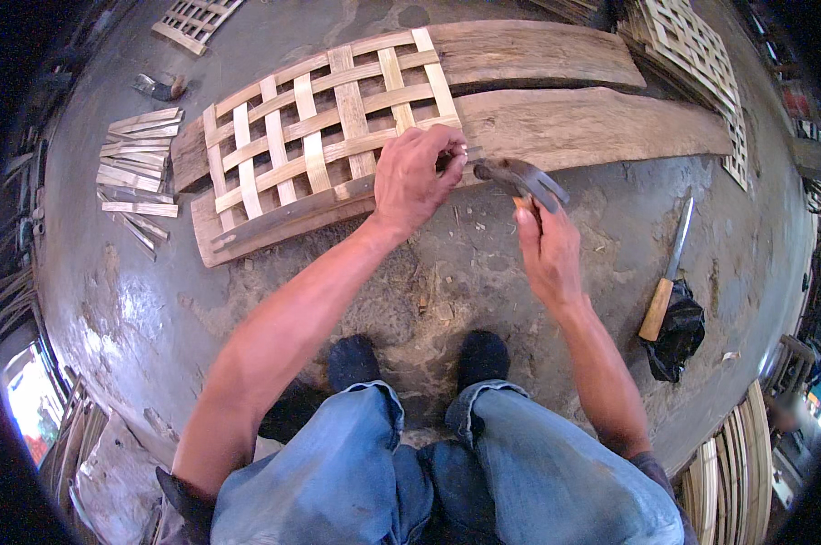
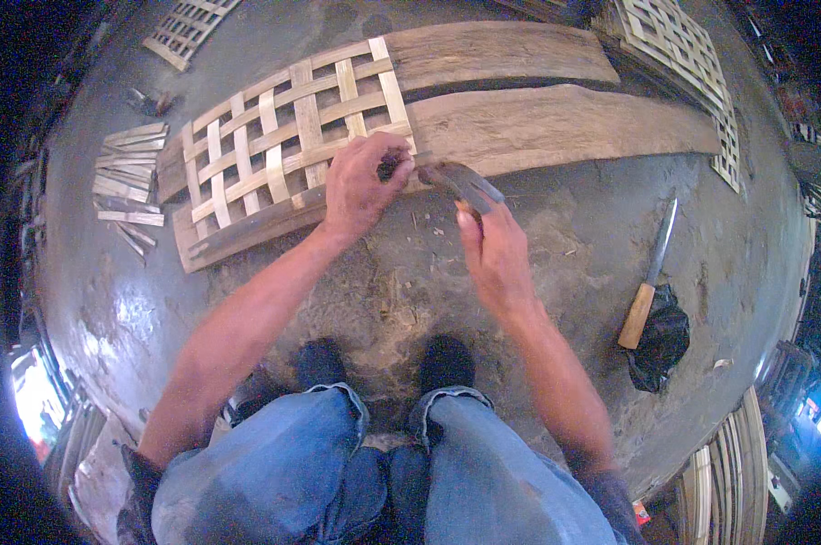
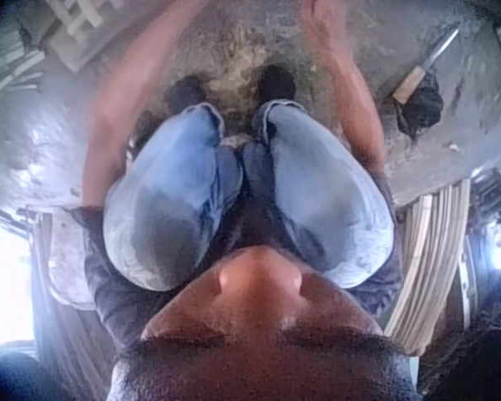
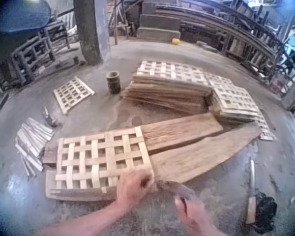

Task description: The person assembles a wooden lattice panel by hand, interlacing thin wooden strips and securing them with a hammer and nails. The person repeatedly adjusts the strips and hammers nails to hold the lattice together.

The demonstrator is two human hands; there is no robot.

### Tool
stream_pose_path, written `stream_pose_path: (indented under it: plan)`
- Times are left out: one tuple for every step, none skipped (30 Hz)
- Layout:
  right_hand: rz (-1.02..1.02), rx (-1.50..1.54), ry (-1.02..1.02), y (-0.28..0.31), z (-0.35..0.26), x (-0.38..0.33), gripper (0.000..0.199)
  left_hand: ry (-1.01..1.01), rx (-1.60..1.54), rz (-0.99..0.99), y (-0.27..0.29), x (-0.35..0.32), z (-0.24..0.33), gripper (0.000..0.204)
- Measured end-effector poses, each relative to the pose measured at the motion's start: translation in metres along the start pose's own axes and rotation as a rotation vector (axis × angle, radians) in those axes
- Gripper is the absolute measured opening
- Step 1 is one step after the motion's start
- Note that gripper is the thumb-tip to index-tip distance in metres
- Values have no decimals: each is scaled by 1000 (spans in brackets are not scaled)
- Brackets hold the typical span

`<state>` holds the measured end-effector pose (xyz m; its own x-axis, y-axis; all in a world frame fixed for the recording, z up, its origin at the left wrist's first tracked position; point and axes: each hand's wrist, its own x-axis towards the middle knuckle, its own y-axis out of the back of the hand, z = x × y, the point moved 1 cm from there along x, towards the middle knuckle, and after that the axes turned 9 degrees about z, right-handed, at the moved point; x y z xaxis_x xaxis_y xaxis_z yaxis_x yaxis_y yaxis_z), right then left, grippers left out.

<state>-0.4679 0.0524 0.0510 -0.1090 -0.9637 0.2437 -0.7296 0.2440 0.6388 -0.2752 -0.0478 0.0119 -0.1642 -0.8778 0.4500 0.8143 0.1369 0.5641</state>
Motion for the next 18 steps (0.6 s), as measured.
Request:
stream_pose_path:
  plan:
    - [-8, 5, 5, -4, -3, 7, 24, 35, -2, 6, 0, -2, 1, 26]
    - [-16, 10, 11, -8, -6, 13, 24, 69, -4, 12, 0, -3, 0, 29]
    - [-23, 15, 16, -10, -8, 19, 24, 60, 5, 5, 0, -4, -1, 32]
    - [-25, 25, 30, -11, -12, 24, 23, 53, 15, -3, 1, -4, -1, 36]
    - [-27, 34, 43, -11, -15, 28, 23, 45, 25, -11, 1, -5, -2, 39]
    - [-28, 44, 56, -12, -16, 31, 22, 63, 19, -29, 1, -5, -3, 39]
    - [-16, 17, 74, -15, -13, 31, 22, 79, 11, -47, 2, -5, -2, 39]
    - [-4, -9, 91, -18, -10, 30, 22, 95, 3, -66, 1, -4, -2, 39]
    - [8, -37, 108, -20, -7, 29, 23, 87, 7, -58, 0, -5, -1, 39]
    - [-12, -42, 67, -19, -10, 31, 22, 81, 15, -50, 1, -5, -2, 38]
    - [-32, -48, 24, -16, -15, 35, 22, 74, 22, -41, 1, -6, -3, 38]
    - [-52, -55, -18, -15, -17, 36, 22, 90, -7, -45, 0, -6, -5, 38]
    - [-10, -60, 17, -15, -18, 35, 22, 106, -35, -48, 0, -5, -5, 39]
    - [32, -65, 52, -15, -18, 32, 22, 122, -64, -51, 0, -5, -6, 39]
    - [73, -70, 87, -15, -18, 31, 22, 115, -37, -50, 0, -6, -6, 39]
    - [47, -68, 63, -16, -16, 32, 22, 106, -17, -47, 0, -6, -5, 40]
    - [21, -66, 39, -17, -13, 35, 22, 96, 4, -45, -1, -5, -5, 40]
    - [-5, -65, 14, -17, -11, 36, 22, 106, -27, -48, -3, -5, -4, 41]
